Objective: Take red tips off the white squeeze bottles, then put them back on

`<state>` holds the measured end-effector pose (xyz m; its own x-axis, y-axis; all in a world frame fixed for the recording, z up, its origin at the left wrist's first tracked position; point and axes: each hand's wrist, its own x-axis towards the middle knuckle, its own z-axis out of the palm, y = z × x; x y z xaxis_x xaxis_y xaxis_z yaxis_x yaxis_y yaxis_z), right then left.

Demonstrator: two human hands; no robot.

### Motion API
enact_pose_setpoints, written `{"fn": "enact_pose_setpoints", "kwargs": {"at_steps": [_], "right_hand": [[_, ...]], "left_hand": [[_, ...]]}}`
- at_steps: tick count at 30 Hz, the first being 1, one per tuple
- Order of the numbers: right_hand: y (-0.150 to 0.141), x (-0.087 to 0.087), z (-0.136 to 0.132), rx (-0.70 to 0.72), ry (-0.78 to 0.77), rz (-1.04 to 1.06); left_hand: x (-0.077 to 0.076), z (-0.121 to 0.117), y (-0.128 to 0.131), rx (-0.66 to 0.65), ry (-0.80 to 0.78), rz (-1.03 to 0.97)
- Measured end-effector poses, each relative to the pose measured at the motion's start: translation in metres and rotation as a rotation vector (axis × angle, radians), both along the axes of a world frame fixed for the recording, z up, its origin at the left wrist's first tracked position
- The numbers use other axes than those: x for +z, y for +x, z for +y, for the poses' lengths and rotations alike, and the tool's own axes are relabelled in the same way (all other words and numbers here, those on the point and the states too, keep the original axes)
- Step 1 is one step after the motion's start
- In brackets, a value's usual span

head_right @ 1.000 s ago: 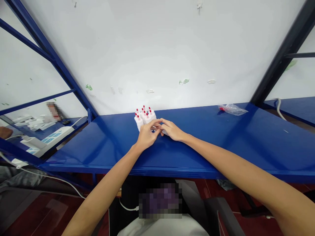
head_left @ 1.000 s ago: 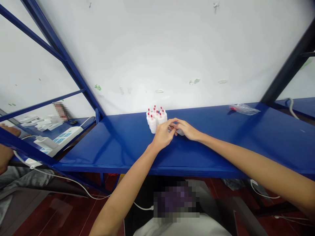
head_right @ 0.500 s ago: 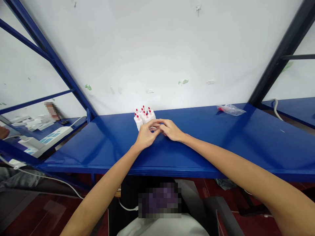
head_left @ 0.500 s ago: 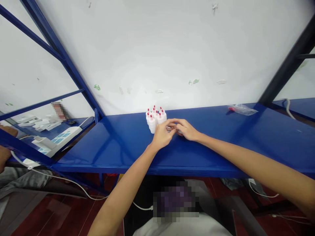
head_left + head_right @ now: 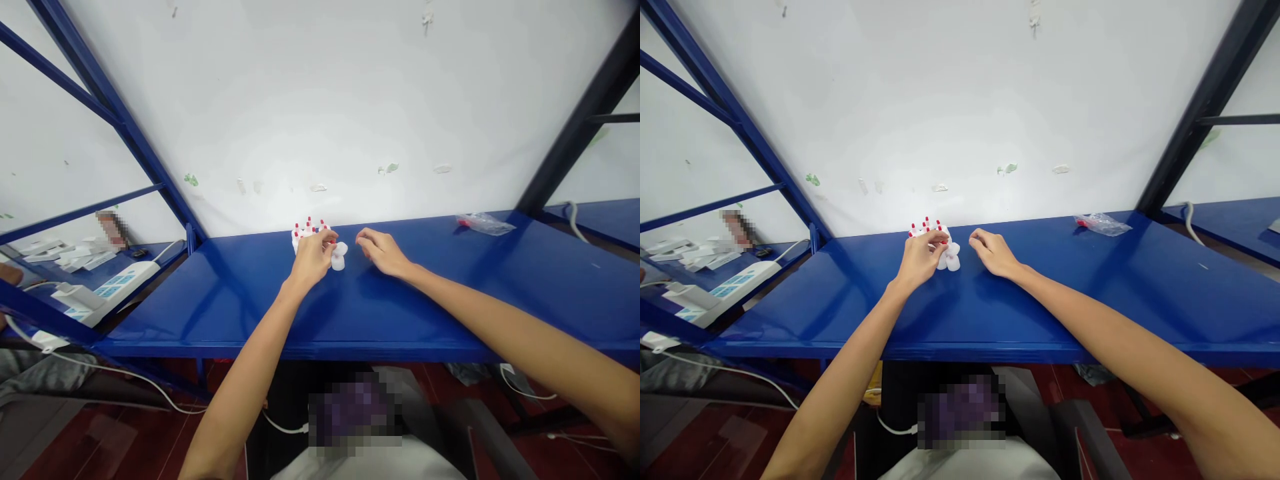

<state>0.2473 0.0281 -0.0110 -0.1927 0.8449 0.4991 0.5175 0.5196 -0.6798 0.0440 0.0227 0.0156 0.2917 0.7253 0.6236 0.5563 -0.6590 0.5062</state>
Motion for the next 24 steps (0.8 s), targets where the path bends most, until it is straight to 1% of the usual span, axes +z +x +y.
{"fn": "enact_pose_setpoints", "kwargs": {"at_steps": [3,6,9,11,14,16,18,21,24], "right_hand": [[0.003,-0.001,0.004,-0.010,0.020,-0.002],[0.000,-0.001,0.002,-0.005,0.034,0.020],[-0.004,0.000,-0.002,-0.087,0.061,0.052],[-0.004,0.001,-0.003,-0.123,0.053,0.103],[-0.001,0.000,-0.001,-0.088,-0.074,0.232],[0.000,-0.001,0.003,-0.061,-0.187,0.312],[0.001,-0.003,0.008,-0.039,-0.266,0.363],[-0.001,-0.005,0.014,-0.006,-0.353,0.388],[-0.006,-0.004,0.015,0.078,-0.416,0.421]], "left_hand": [[0.002,0.002,0.000,0.005,0.076,0.130],[0.006,-0.001,0.000,0.035,0.144,0.173],[0.008,-0.003,0.000,0.062,0.165,0.213],[0.007,-0.001,0.000,0.070,0.155,0.262],[0.002,0.002,0.001,0.056,0.133,0.335],[-0.001,0.004,0.003,0.053,0.136,0.351],[-0.003,0.005,0.004,0.059,0.148,0.347],[-0.004,0.002,0.005,0.049,0.204,0.297],[-0.006,-0.003,0.008,-0.024,0.305,0.186]]}}
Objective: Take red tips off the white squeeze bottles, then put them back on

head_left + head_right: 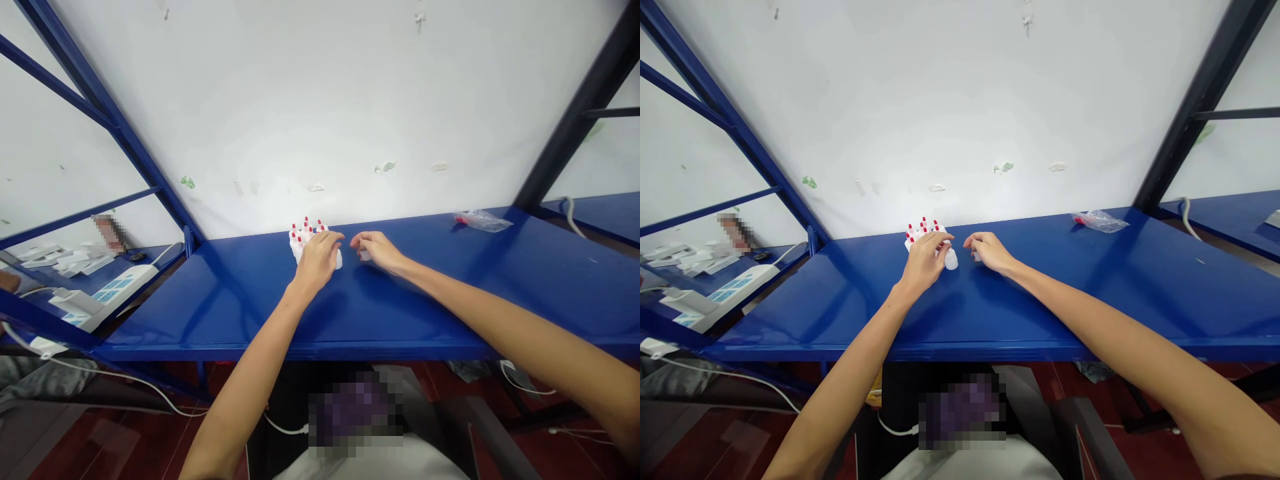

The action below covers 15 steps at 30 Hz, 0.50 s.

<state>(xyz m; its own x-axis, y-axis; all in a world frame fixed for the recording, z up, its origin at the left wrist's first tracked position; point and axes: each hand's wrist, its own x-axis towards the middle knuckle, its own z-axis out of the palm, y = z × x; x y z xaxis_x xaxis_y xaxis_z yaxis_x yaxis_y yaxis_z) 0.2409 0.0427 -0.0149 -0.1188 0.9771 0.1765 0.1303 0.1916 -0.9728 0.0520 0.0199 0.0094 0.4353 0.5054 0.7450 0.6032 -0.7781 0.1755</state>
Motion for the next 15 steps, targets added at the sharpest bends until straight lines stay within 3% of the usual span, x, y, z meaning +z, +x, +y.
{"fn": "enact_pose_setpoints", "kwargs": {"at_steps": [5,11,15], "right_hand": [[-0.010,0.005,-0.011,0.176,0.001,0.163],[-0.009,0.011,-0.027,0.041,0.023,0.081],[-0.007,0.009,-0.033,0.214,0.073,0.049]], "left_hand": [[-0.010,-0.010,0.006,-0.128,0.038,-0.147],[-0.019,-0.017,0.009,-0.153,-0.024,-0.252],[-0.023,-0.020,0.012,-0.184,-0.053,-0.288]]}}
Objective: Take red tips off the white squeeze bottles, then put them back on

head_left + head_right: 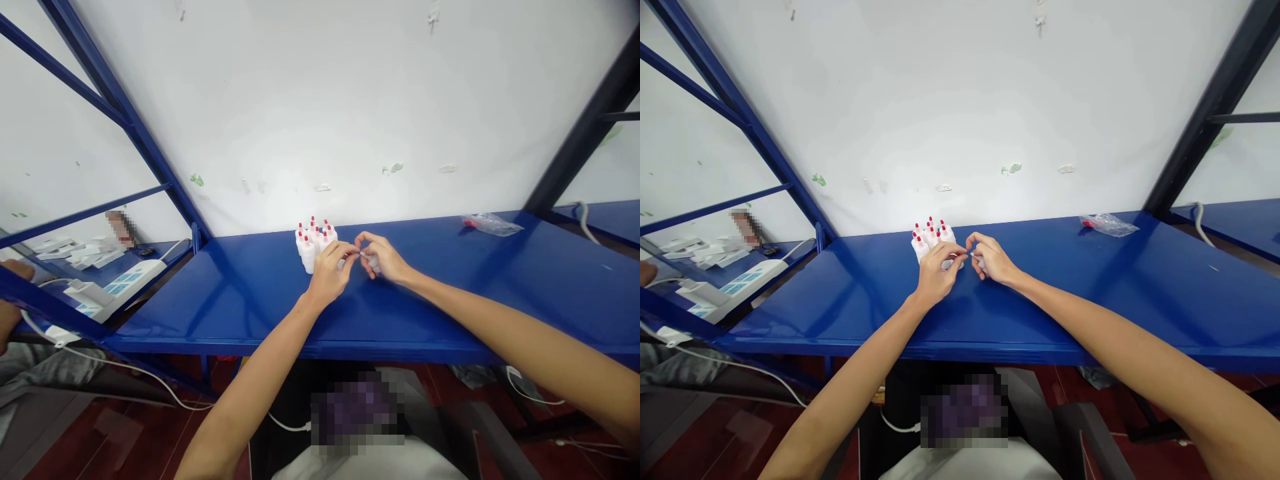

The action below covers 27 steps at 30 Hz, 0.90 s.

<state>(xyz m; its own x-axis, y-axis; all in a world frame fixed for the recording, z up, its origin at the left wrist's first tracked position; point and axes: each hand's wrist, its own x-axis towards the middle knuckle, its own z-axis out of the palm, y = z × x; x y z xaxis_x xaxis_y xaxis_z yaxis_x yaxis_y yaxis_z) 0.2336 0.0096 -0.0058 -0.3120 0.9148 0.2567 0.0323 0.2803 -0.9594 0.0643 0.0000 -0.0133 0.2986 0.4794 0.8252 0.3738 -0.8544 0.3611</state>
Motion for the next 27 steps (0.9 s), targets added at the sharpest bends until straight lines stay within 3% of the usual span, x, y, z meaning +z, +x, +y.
{"fn": "enact_pose_setpoints", "kwargs": {"at_steps": [4,14,22,27], "right_hand": [[-0.0025,-0.0033,-0.0033,0.134,0.033,0.029],[-0.0074,-0.0043,-0.0026,0.218,0.036,0.006],[-0.0100,-0.0045,-0.0072,0.186,0.059,-0.121],[-0.0095,-0.0058,-0.0054,0.201,0.094,-0.089]], "left_hand": [[-0.0025,-0.0039,0.0042,-0.068,-0.059,-0.054],[-0.0042,-0.0048,0.0052,-0.106,-0.186,-0.128],[-0.0043,-0.0079,0.0065,-0.111,-0.142,-0.058],[-0.0056,-0.0068,0.0075,-0.116,-0.147,-0.032]]}}
